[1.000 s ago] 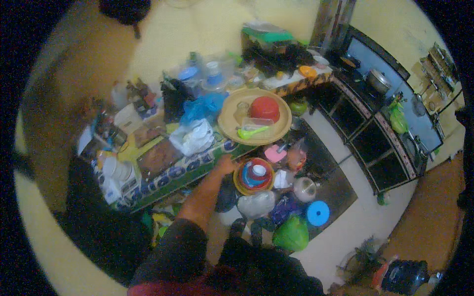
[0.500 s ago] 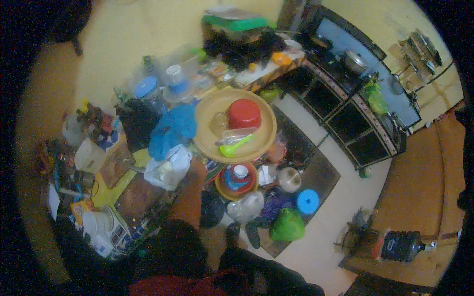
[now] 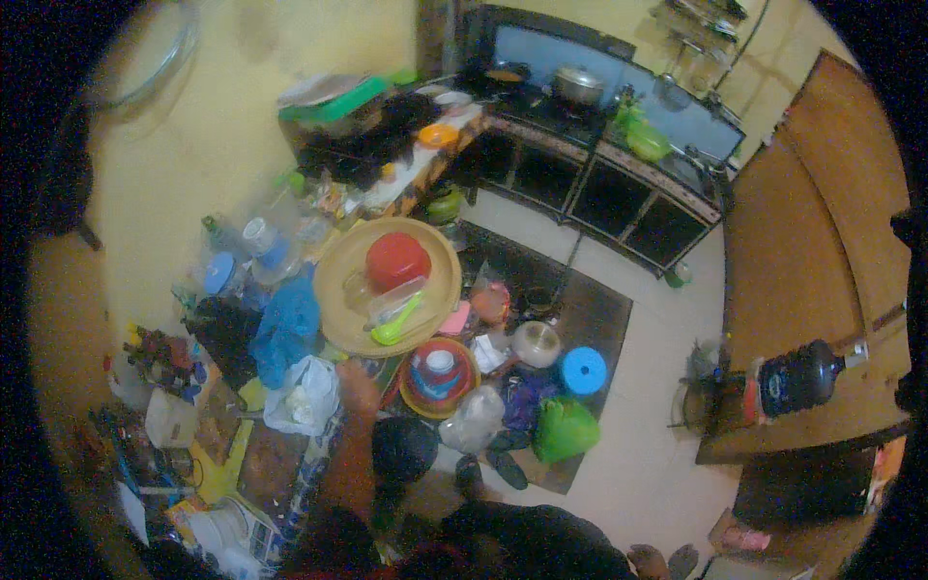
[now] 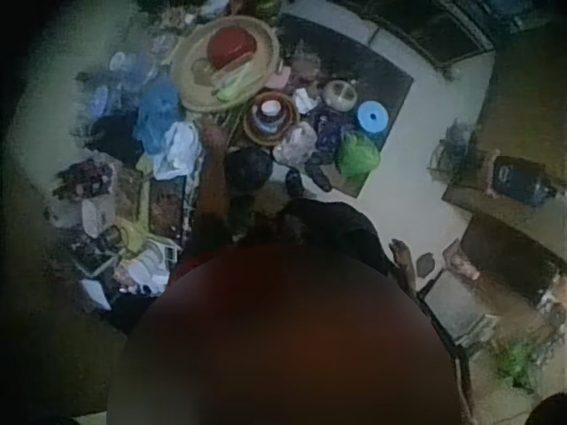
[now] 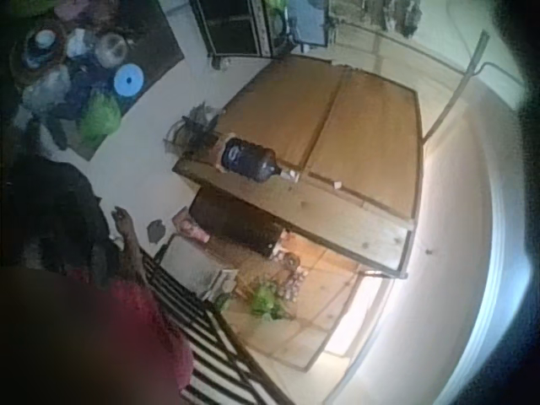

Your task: The person retrieves kitchen shears and sits at a counter. They repeatedly pick up pieces of cooked meat from a green bowl and cut them into smaller pieces using the shears, placing the cut pieces back into the bowl.

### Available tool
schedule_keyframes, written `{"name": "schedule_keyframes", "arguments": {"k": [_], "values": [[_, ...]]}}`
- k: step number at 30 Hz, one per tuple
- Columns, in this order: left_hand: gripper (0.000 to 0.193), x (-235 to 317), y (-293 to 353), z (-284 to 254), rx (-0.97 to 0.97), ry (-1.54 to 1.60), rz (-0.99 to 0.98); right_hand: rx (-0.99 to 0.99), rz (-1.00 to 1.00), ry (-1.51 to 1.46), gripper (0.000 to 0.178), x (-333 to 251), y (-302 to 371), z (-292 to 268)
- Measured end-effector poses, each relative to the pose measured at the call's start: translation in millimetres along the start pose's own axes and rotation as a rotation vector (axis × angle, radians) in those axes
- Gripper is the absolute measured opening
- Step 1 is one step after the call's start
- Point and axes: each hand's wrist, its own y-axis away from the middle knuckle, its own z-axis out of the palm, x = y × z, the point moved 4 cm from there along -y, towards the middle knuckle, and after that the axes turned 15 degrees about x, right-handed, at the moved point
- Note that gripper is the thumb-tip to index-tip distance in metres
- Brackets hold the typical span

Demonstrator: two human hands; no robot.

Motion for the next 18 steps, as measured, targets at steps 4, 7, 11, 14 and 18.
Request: {"name": "schedule_keyframes", "arguments": {"k": [4,7,11,14,18], "values": [[0.025,10,-2,-19,-0.016,-0.074,0.074,-0.085,0.033,-0.099,0.034,125,13,42],[0.018,13,-3,-39,0.195,0.257,-0.199,-0.119,0.061,-0.269,0.027,184,17,57],[0.025,39,-4,-74,0.263,0.553,-0.291,-0.112,0.087,0.148,0.042,193,13,41],[0.033,113,12,-104,0.201,0.594,-0.085,0.110,-0.135,0.004,0.035,148,2,15],[0.038,275,103,-129,-0.153,0.822,-0.170,0.056,0.187,-0.494,0.037,111,-16,-42]]}}
